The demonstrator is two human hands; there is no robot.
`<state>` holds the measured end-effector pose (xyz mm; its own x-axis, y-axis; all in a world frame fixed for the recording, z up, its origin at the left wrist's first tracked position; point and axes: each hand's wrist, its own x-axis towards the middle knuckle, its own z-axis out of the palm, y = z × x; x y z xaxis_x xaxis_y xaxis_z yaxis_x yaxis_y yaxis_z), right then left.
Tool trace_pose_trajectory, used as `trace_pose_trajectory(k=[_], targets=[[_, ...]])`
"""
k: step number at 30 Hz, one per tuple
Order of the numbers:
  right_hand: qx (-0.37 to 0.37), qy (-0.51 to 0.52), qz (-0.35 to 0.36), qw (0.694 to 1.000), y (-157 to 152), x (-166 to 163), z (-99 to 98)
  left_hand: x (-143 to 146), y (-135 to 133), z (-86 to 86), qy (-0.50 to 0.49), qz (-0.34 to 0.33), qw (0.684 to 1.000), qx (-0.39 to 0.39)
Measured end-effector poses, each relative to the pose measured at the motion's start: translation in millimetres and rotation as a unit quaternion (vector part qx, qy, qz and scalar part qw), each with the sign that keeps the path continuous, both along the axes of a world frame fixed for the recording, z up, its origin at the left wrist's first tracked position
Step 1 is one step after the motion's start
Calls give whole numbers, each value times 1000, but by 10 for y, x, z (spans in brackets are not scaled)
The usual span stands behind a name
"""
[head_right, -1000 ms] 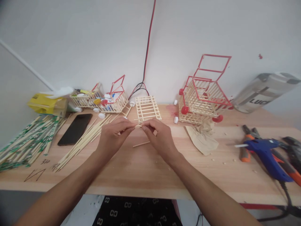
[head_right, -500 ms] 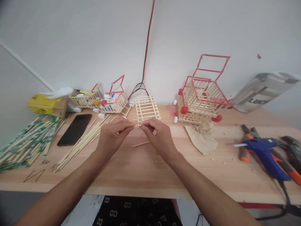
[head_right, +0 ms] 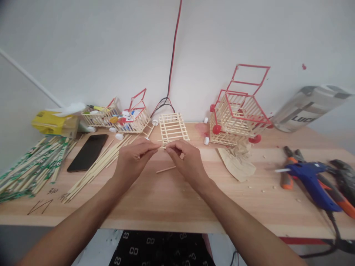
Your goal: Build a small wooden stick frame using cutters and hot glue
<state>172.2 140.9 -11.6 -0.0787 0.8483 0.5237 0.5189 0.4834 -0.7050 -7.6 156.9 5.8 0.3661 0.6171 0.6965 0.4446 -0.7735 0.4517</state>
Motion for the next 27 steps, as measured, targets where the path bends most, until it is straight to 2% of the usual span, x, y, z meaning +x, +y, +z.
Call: trace_pose_trajectory(k=[12, 27], targets=[[5, -3, 2, 1000, 1, -5, -47, 11, -11, -22, 7, -3, 1000, -14], [16, 16, -14, 1000, 27, 35, -21, -5, 3, -19, -20, 31, 999, -13]])
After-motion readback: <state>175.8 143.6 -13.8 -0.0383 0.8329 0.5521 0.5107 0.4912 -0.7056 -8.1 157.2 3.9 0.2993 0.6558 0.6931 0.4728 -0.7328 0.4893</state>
